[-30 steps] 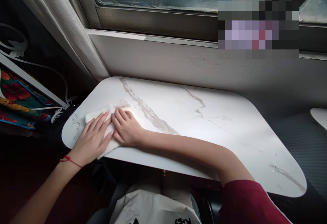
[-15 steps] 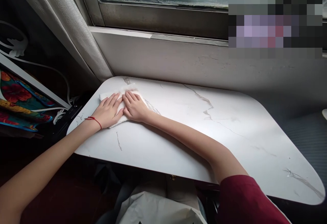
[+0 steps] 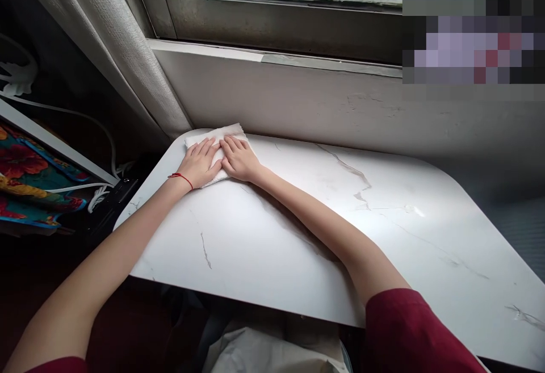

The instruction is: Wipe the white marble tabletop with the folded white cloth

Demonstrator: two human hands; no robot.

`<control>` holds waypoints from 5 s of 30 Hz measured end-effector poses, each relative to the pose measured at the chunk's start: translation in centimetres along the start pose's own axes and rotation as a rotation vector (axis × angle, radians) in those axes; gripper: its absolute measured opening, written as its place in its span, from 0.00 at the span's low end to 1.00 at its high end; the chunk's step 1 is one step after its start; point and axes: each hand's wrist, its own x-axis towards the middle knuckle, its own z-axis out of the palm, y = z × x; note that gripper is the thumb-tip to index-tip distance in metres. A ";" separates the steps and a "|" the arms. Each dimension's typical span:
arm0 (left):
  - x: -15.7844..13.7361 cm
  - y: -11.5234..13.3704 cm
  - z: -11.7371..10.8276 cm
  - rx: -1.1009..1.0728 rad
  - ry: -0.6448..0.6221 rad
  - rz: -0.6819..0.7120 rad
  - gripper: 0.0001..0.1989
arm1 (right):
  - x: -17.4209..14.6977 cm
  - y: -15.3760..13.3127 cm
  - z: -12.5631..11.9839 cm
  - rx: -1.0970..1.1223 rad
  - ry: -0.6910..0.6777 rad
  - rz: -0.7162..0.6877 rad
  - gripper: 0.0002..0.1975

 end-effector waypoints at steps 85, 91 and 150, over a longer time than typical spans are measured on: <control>2.1 4.1 1.0 0.025 0.025 -0.105 0.31 | -3.4 0.0 -5.9 -0.126 -0.121 0.065 0.20; -3.8 6.5 0.4 -0.010 0.022 0.169 0.31 | -8.4 -2.2 -9.2 -0.300 -0.245 -0.193 0.21; 9.5 18.6 3.9 -0.123 0.094 0.317 0.31 | -16.7 11.2 -7.7 -0.114 0.022 0.406 0.31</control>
